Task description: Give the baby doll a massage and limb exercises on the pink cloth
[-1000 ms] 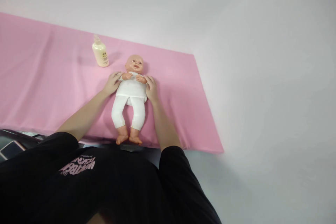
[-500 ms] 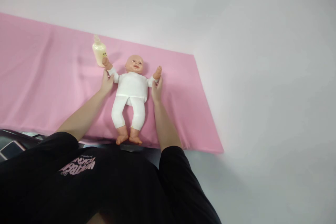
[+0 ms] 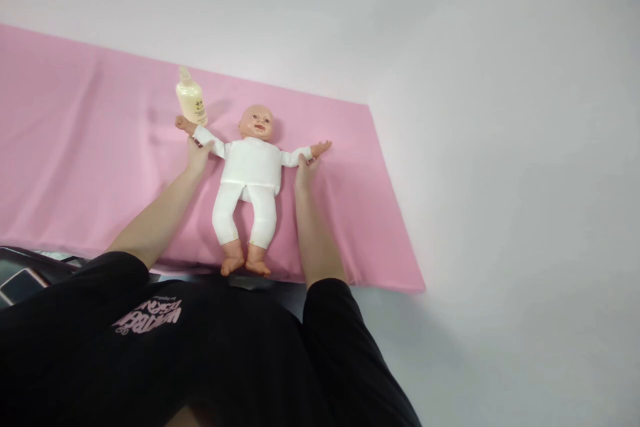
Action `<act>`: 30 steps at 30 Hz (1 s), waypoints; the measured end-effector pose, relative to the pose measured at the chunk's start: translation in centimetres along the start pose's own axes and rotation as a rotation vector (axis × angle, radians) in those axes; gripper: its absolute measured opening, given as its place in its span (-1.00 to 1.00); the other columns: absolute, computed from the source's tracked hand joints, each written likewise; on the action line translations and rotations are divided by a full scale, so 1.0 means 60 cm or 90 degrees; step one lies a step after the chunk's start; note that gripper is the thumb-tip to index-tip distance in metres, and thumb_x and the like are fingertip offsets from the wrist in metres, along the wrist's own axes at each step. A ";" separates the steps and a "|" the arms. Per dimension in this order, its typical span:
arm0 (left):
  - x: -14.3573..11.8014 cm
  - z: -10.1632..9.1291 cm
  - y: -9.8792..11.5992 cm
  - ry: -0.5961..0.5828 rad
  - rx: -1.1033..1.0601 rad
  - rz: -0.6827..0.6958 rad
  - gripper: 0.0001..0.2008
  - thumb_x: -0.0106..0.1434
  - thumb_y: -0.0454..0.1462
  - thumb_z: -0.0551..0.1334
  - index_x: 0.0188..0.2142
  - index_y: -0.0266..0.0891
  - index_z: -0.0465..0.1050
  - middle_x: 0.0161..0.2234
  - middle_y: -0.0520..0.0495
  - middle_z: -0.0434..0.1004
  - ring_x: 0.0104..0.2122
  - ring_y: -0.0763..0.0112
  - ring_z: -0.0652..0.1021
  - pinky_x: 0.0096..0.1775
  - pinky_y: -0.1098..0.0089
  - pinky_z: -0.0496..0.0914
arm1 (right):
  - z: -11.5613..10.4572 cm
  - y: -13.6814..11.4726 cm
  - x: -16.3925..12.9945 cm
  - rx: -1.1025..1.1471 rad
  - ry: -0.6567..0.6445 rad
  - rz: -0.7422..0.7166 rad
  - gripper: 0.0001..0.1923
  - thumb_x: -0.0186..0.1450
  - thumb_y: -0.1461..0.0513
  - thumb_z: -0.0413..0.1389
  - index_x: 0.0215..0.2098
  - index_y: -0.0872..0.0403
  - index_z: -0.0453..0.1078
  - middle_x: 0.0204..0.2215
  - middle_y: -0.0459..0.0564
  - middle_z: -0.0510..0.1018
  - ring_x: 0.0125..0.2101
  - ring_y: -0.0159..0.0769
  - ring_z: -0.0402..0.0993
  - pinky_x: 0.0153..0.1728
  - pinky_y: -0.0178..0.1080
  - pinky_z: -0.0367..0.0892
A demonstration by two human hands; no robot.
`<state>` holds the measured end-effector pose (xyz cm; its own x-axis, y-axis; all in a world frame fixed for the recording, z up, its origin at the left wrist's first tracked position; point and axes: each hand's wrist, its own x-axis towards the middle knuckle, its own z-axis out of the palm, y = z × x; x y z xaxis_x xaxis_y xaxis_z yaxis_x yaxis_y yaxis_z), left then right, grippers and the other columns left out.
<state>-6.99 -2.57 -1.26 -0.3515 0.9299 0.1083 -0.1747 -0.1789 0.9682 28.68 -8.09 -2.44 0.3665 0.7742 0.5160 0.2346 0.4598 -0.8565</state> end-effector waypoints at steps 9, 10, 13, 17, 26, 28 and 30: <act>-0.001 -0.005 0.001 -0.015 0.043 -0.001 -0.29 0.17 -0.34 0.65 0.17 -0.16 0.33 0.21 -0.31 0.56 0.34 -0.13 0.56 0.41 -0.18 0.46 | 0.001 -0.001 0.002 0.038 0.023 0.080 -0.01 0.43 0.20 0.08 0.72 -0.14 -0.23 0.72 0.12 -0.08 0.63 -0.17 0.16 0.57 0.27 0.22; -0.002 -0.005 0.000 -0.020 0.040 0.003 -0.26 0.15 -0.36 0.66 0.18 -0.17 0.32 0.22 -0.31 0.56 0.33 -0.12 0.56 0.40 -0.15 0.46 | 0.002 -0.004 0.002 0.047 0.032 0.092 0.01 0.41 0.21 0.10 0.72 -0.14 -0.22 0.72 0.12 -0.07 0.63 -0.16 0.17 0.57 0.28 0.23; -0.003 0.000 -0.002 -0.013 0.029 0.009 -0.17 0.07 -0.37 0.67 0.21 -0.14 0.30 0.24 -0.30 0.53 0.33 -0.09 0.57 0.40 -0.08 0.47 | 0.006 -0.020 0.001 0.050 0.040 0.105 0.02 0.39 0.16 0.13 0.72 -0.12 -0.18 0.71 0.13 -0.04 0.62 -0.13 0.21 0.55 0.26 0.26; -0.007 0.005 0.000 -0.017 0.037 0.018 -0.14 0.02 -0.33 0.68 0.22 -0.05 0.31 0.28 -0.24 0.49 0.38 -0.09 0.54 0.45 -0.07 0.45 | 0.010 -0.042 -0.001 0.035 0.039 0.111 0.00 0.37 0.09 0.16 0.69 -0.05 -0.10 0.71 0.19 -0.04 0.62 -0.06 0.21 0.56 0.25 0.28; -0.017 0.006 0.016 -0.029 0.061 0.004 -0.21 0.07 -0.45 0.54 0.22 -0.08 0.28 0.29 -0.26 0.49 0.38 -0.07 0.54 0.48 -0.10 0.42 | 0.013 -0.035 0.004 0.029 0.035 0.102 0.04 0.27 0.17 0.14 0.64 0.00 -0.14 0.73 0.22 -0.14 0.68 -0.04 0.04 0.59 0.24 0.23; -0.018 0.009 0.016 -0.028 0.061 0.009 -0.20 0.06 -0.45 0.54 0.23 -0.08 0.28 0.29 -0.27 0.49 0.40 -0.09 0.53 0.48 -0.09 0.42 | 0.012 -0.024 0.005 0.027 0.026 0.086 0.04 0.30 0.14 0.14 0.65 0.04 -0.17 0.72 0.26 -0.14 0.68 -0.04 0.04 0.58 0.24 0.22; -0.020 0.010 0.017 -0.028 0.059 0.013 -0.20 0.07 -0.45 0.53 0.23 -0.08 0.28 0.29 -0.29 0.49 0.39 -0.09 0.54 0.47 -0.09 0.43 | 0.011 -0.015 0.006 0.017 0.020 0.069 0.04 0.33 0.10 0.15 0.66 0.06 -0.19 0.72 0.30 -0.16 0.69 -0.01 0.01 0.58 0.26 0.21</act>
<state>-6.20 -3.66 -0.28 -0.3131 0.9400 0.1354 -0.0815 -0.1686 0.9823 28.04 -7.93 -1.48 0.4168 0.8064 0.4195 0.1677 0.3853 -0.9074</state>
